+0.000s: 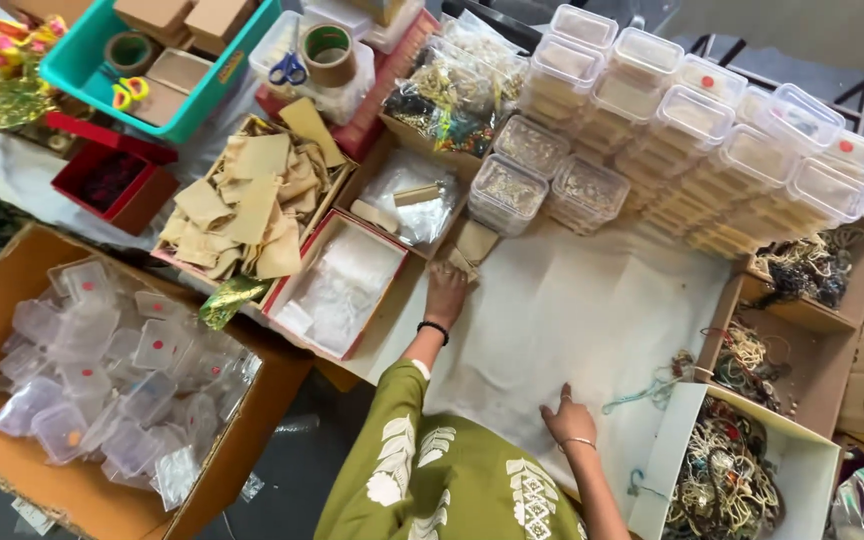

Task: The person tapes a cardboard box shut using scissors to cut the tape. They then place a small plastic container into a cloth pouch, tie the pouch closed, and place it into a small plastic bag. Finally, they place a necklace into another small plastic bag.

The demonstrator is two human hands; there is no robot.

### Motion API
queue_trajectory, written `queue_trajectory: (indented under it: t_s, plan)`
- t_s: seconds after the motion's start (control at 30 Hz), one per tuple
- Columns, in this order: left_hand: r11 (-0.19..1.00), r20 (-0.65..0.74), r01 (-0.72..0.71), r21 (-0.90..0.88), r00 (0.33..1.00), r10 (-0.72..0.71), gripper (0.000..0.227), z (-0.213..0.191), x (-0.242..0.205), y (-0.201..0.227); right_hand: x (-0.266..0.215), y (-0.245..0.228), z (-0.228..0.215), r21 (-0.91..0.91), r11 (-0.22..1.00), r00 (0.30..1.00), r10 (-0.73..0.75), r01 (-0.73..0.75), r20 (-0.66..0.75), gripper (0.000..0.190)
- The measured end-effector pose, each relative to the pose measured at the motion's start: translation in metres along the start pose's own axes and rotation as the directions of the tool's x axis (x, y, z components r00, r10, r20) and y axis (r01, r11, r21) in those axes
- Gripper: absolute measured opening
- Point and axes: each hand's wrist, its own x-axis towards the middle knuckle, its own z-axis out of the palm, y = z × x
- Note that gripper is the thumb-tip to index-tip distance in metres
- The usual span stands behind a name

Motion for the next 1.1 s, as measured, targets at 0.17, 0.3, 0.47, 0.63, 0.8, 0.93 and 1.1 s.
queue_trajectory:
  t_s: [0.17, 0.3, 0.47, 0.63, 0.8, 0.93, 1.1]
  plan:
    - [0.964, 0.086, 0.043, -0.263, 0.996, -0.021, 0.023, -0.055, -0.01, 0.005, -0.017, -0.015, 0.004, -0.095, 0.995, 1.0, 0.018, -0.017, 0.007, 0.1]
    - [0.854, 0.116, -0.175, -0.491, 0.958, 0.263, 0.025, -0.129, -0.05, 0.033, -0.023, -0.003, 0.002, -0.041, 0.998, 0.999, 0.052, -0.052, -0.002, 0.094]
    - [0.704, 0.189, 0.167, -0.691, 0.981, -0.047, 0.045, -0.091, -0.102, 0.042, -0.016, -0.007, -0.004, -0.01, 1.0, 0.993, 0.013, -0.014, -0.116, 0.066]
    - [0.695, 0.174, 0.267, -0.667, 0.964, -0.203, 0.046, -0.073, -0.096, 0.038, 0.011, -0.048, -0.031, 0.135, 0.858, 0.732, -0.327, 0.495, -0.598, 0.048]
    - [0.799, 0.203, 0.171, -0.577, 0.977, -0.062, 0.028, -0.068, -0.075, 0.045, 0.05, -0.069, -0.036, 0.223, 0.841, 0.703, -0.235, 0.494, -0.671, 0.015]
    - [0.861, 0.036, 0.123, -0.493, 0.992, -0.121, 0.012, -0.076, -0.071, 0.043, 0.065, -0.071, -0.055, 0.185, 0.823, 0.667, -0.279, 0.537, -0.691, 0.012]
    - [0.898, 0.266, -0.064, -0.435, 0.944, 0.197, 0.017, -0.085, -0.059, 0.046, 0.071, -0.103, -0.064, 0.078, 0.695, 0.6, -0.553, 0.715, -0.578, 0.018]
